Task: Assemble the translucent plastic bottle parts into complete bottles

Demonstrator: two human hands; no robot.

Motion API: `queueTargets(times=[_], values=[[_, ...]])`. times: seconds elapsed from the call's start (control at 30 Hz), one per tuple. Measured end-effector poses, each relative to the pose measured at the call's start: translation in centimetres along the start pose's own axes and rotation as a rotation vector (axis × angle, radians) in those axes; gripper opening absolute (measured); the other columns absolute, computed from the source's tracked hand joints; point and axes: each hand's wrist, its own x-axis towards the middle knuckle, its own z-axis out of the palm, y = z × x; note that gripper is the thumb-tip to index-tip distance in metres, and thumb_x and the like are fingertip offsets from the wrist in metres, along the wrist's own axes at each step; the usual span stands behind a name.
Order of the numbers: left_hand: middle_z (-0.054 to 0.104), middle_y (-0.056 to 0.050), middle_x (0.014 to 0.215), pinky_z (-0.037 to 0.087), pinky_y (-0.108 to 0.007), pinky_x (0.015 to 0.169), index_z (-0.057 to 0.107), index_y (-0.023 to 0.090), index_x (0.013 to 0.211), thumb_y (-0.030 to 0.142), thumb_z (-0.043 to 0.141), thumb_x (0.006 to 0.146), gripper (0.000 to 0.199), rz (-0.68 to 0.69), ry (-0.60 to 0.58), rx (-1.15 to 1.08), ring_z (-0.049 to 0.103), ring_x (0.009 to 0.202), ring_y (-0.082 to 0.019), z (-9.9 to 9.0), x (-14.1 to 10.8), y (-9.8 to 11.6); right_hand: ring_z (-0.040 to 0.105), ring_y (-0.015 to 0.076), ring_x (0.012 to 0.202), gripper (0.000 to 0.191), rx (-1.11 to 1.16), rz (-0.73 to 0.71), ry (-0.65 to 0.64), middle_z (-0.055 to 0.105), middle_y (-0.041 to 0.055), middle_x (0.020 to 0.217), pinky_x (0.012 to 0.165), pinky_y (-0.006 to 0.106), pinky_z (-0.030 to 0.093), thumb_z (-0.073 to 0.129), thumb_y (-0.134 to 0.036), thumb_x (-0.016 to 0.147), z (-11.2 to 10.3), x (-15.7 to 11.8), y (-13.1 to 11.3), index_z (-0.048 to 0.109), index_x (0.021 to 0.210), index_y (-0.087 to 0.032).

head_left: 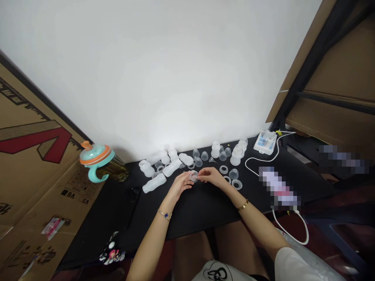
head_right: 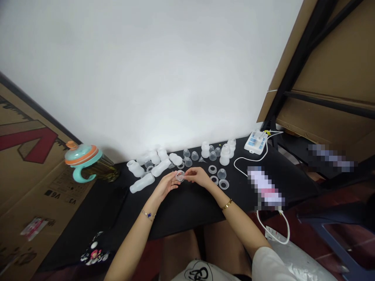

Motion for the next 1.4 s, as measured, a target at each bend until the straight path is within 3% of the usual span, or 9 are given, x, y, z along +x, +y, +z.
queueTargets(times=[0.27, 0.4, 0.6, 0.83, 1.13, 1.4], values=[[0.074, -0.007, 0.085, 0.054, -0.019, 0.055, 0.069, 0.013, 0.106, 0.038, 0.070, 0.089, 0.030, 0.028, 0.044, -0.037, 0.069, 0.064, -0.011, -0.3, 0.2, 0.1, 0.062, 0.0162, 0.066, 0.026, -0.283, -0.127, 0.017, 0.072, 0.0027, 0.073, 0.062, 0.025, 0.046, 0.071, -0.043, 0.082, 0.8, 0.4, -0.2, 0.076, 0.084, -0.017], [0.074, -0.006, 0.083, 0.053, -0.018, 0.054, 0.068, 0.013, 0.106, 0.038, 0.067, 0.092, 0.029, 0.050, 0.069, -0.072, 0.067, 0.061, -0.010, -0.4, 0.4, 0.2, 0.062, 0.0151, 0.063, 0.027, -0.353, -0.123, -0.053, 0.071, 0.0025, 0.071, 0.060, 0.024, 0.045, 0.068, -0.041, 0.084, 0.7, 1.5, -1.2, 0.077, 0.086, -0.016], [0.073, -0.004, 0.081, 0.052, -0.017, 0.051, 0.067, 0.014, 0.105, 0.038, 0.069, 0.090, 0.029, 0.060, 0.113, -0.116, 0.066, 0.057, -0.009, -0.5, 0.5, 0.3, 0.060, 0.0134, 0.058, 0.029, -0.323, -0.058, -0.125, 0.068, 0.0016, 0.066, 0.055, 0.022, 0.045, 0.070, -0.045, 0.083, 0.3, 3.5, -1.7, 0.075, 0.079, -0.016], [0.072, -0.004, 0.079, 0.052, -0.017, 0.051, 0.067, 0.013, 0.102, 0.037, 0.069, 0.091, 0.027, 0.057, 0.093, -0.125, 0.066, 0.057, -0.009, -0.5, 0.5, 0.0, 0.062, 0.0135, 0.061, 0.037, -0.135, -0.068, -0.041, 0.068, 0.0013, 0.071, 0.054, 0.022, 0.045, 0.072, -0.054, 0.080, 1.4, 2.3, 0.2, 0.068, 0.082, -0.017], [0.074, -0.005, 0.081, 0.050, -0.016, 0.050, 0.068, 0.013, 0.102, 0.037, 0.067, 0.092, 0.026, 0.027, 0.084, -0.124, 0.066, 0.057, -0.008, -0.3, 0.5, -0.1, 0.061, 0.0133, 0.058, 0.033, -0.129, -0.078, 0.048, 0.065, -0.0002, 0.067, 0.053, 0.022, 0.045, 0.073, -0.050, 0.080, 1.7, 1.8, -0.1, 0.067, 0.081, -0.017], [0.074, -0.006, 0.081, 0.050, -0.017, 0.050, 0.069, 0.013, 0.103, 0.039, 0.066, 0.092, 0.029, 0.012, 0.063, -0.107, 0.066, 0.057, -0.010, -0.3, 0.3, 0.1, 0.063, 0.0122, 0.062, 0.039, -0.142, -0.143, 0.096, 0.073, 0.0056, 0.102, 0.052, 0.023, 0.047, 0.075, -0.047, 0.079, 1.8, 1.7, -0.1, 0.069, 0.105, -0.019]])
